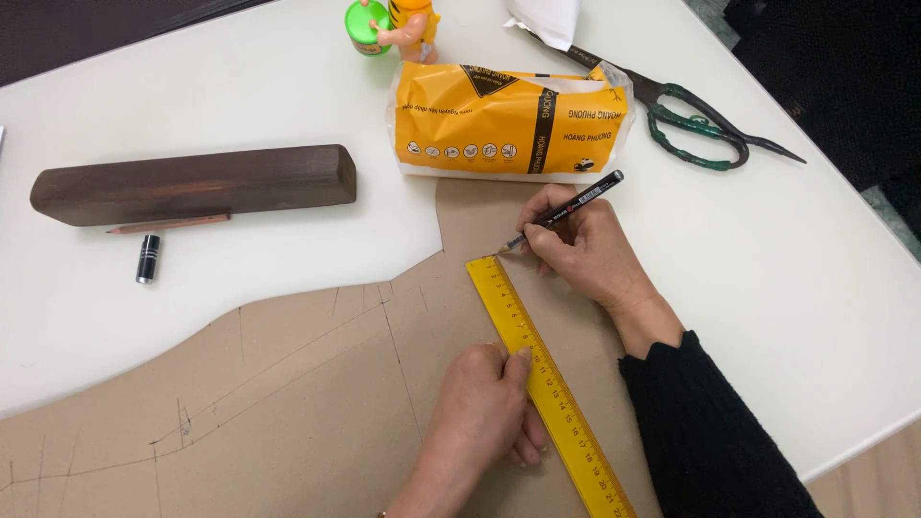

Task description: The person uses a yellow ruler and a pen to draw straight lines and mark measurements on a large sheet of brown paper. They adjust the ruler's position multiple times to create a pattern layout on the table.

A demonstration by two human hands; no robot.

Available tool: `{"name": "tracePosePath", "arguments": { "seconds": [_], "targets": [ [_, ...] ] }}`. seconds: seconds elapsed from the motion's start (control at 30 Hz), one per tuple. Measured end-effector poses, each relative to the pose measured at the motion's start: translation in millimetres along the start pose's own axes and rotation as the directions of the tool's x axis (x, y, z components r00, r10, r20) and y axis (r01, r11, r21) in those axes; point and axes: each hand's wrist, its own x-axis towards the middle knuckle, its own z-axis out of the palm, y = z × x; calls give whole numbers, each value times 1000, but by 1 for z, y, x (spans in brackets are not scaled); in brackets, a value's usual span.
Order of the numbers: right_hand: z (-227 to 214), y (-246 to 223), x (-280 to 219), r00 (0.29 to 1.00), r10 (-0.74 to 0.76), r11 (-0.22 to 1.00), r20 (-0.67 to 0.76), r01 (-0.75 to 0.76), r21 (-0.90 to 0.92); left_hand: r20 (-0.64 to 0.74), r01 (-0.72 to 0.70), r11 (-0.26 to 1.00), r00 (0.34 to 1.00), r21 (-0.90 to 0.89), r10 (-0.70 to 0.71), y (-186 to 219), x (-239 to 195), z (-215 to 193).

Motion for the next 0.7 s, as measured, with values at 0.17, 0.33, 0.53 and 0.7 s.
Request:
{"name": "tracePosePath", "arguments": {
  "seconds": [0.17, 0.33, 0.53, 0.7],
  "targets": [
    [-3, 2, 0, 1000, 19, 1000, -22, -19, 20, 9, -21, 1000, 1000, -10, 21, 0, 1, 1],
    [-12, 2, 0, 996, 59, 997, -71, -55, 54, 29, -61, 998, 998, -18, 61, 4, 1, 4],
    [-25, 5, 0, 986, 110, 991, -127, -99, 95, 56, -108, 994, 992, -30, 109, 10, 4, 10],
    [-25, 2, 1, 978, 169, 980, -124, -153, 127, 37, -6, 999, 999, 45, 4, 20, -1, 11]
  ]
}}
